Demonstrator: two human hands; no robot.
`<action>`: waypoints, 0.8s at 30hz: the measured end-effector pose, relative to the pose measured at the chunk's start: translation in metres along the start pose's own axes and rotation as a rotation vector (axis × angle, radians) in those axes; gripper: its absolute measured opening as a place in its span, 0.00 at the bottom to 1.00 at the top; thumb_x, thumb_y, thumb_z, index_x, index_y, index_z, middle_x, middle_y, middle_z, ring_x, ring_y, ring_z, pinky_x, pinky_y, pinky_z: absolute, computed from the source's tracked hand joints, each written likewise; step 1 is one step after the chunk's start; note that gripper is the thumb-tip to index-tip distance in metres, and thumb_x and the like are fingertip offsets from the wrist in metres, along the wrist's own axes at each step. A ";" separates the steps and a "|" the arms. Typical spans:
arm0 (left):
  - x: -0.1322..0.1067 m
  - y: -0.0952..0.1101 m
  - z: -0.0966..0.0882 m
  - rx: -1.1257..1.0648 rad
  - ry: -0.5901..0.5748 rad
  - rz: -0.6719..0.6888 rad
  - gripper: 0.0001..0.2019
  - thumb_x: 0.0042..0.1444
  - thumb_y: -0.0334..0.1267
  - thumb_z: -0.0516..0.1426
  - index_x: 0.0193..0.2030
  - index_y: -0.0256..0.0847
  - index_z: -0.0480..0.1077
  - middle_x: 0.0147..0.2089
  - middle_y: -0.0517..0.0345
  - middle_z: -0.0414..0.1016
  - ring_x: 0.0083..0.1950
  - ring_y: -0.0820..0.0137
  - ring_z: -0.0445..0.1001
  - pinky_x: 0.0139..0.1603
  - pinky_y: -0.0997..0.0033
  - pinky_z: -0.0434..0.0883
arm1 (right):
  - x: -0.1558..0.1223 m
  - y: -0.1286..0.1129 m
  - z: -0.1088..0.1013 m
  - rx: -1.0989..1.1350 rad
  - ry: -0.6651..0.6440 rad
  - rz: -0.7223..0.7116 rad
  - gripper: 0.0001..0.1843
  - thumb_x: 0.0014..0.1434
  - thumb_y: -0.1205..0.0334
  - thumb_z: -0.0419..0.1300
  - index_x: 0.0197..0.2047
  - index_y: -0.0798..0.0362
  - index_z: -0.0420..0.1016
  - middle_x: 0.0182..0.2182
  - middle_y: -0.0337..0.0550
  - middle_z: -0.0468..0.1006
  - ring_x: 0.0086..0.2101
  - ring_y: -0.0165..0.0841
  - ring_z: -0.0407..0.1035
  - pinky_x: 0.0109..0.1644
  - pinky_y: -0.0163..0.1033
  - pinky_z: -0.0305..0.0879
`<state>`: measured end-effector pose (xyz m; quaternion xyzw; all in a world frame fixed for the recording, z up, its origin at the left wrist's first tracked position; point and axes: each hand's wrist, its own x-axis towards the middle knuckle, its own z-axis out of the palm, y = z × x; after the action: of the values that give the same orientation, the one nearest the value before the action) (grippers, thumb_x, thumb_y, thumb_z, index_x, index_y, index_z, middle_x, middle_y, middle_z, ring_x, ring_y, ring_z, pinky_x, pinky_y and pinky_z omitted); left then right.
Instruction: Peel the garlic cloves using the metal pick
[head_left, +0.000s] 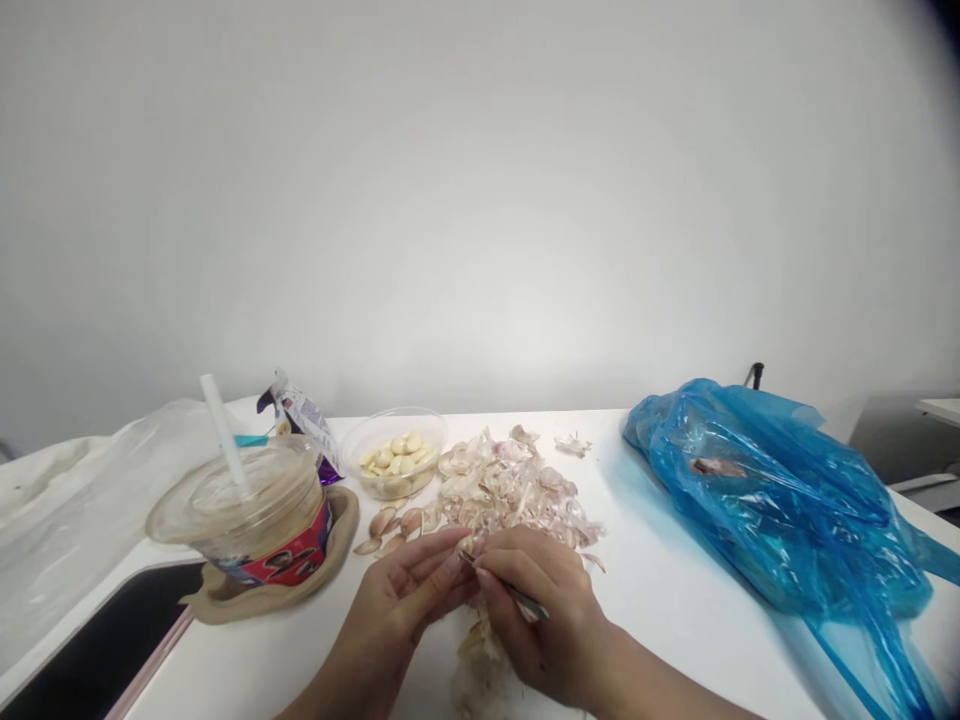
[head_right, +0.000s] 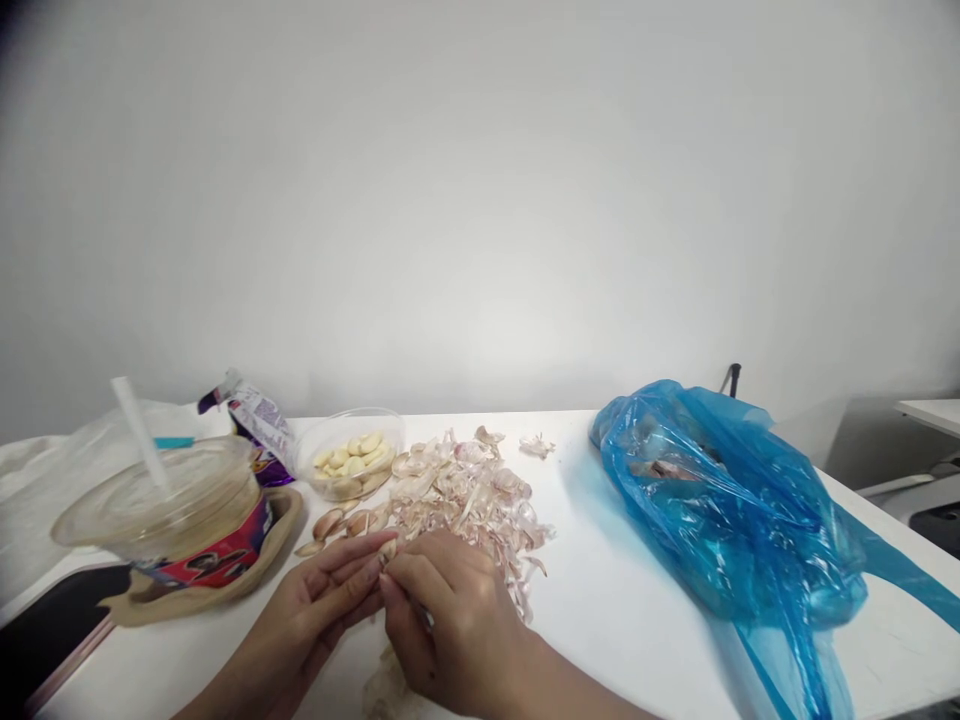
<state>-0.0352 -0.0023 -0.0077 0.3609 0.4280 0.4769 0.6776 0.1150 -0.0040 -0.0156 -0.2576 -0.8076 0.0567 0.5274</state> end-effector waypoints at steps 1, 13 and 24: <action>0.000 0.000 0.000 -0.002 0.003 -0.002 0.09 0.46 0.33 0.61 0.36 0.39 0.75 0.35 0.53 0.81 0.39 0.66 0.77 0.42 0.73 0.72 | 0.000 0.000 0.000 0.000 -0.001 0.000 0.09 0.55 0.75 0.51 0.40 0.57 0.65 0.31 0.47 0.74 0.32 0.33 0.68 0.34 0.37 0.68; 0.000 0.001 0.000 -0.022 -0.001 -0.011 0.08 0.46 0.33 0.61 0.36 0.38 0.75 0.36 0.52 0.81 0.41 0.64 0.76 0.42 0.72 0.72 | 0.000 0.000 0.001 -0.014 -0.008 0.005 0.09 0.56 0.73 0.50 0.40 0.56 0.65 0.30 0.47 0.74 0.31 0.32 0.69 0.33 0.36 0.68; -0.001 0.001 -0.001 -0.023 -0.013 -0.010 0.08 0.46 0.33 0.60 0.36 0.40 0.76 0.36 0.53 0.81 0.41 0.64 0.76 0.42 0.72 0.72 | 0.002 -0.001 0.000 -0.013 -0.020 0.010 0.08 0.56 0.73 0.50 0.39 0.56 0.65 0.30 0.47 0.74 0.31 0.32 0.68 0.34 0.36 0.67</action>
<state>-0.0367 -0.0026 -0.0071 0.3538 0.4198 0.4762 0.6869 0.1141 -0.0037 -0.0139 -0.2647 -0.8118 0.0567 0.5174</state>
